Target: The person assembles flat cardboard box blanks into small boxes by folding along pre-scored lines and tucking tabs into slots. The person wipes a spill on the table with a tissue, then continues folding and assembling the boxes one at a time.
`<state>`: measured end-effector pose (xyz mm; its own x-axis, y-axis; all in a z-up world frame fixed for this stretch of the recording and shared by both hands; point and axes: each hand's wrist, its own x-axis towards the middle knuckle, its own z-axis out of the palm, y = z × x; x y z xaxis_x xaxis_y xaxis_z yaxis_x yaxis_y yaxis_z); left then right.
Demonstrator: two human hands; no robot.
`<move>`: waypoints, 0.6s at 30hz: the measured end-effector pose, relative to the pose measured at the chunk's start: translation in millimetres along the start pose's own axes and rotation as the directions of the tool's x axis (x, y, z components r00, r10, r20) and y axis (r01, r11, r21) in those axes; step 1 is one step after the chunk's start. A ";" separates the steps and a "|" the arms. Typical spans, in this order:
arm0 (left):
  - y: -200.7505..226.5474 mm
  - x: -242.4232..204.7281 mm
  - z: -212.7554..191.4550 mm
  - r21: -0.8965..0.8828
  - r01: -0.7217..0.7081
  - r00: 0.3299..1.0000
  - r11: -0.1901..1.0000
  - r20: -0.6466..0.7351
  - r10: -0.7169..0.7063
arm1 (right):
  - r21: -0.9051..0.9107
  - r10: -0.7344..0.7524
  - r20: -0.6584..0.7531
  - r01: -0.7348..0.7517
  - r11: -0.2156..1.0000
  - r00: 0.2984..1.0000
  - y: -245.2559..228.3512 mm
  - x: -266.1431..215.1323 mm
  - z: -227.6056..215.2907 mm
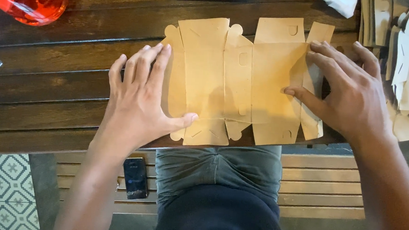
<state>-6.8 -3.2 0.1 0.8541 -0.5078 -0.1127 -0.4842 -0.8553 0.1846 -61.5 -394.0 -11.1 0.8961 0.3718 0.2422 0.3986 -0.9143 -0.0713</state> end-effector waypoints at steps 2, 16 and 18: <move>0.0 -0.3 -0.9 0.000 -0.013 1.000 1.000 -0.007 0.013 | -0.018 0.000 -0.009 0.000 1.000 1.000 -0.8 -1.2 1.4; -1.8 -1.1 -0.2 -0.015 -0.023 0.999 1.000 -0.030 0.022 | 0.112 0.106 -0.061 -0.098 0.989 0.993 -5.5 -17.5 24.5; -0.7 -1.5 -0.7 -0.059 0.018 1.000 0.998 0.011 -0.017 | 0.104 0.120 -0.068 -0.112 0.988 0.990 -3.8 -19.5 26.0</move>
<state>-7.6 -1.8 0.8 0.8600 -0.4943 -0.1267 -0.4570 -0.8565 0.2400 -75.4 -393.7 -40.7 0.9222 0.2479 0.2969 0.3134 -0.9288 -0.1980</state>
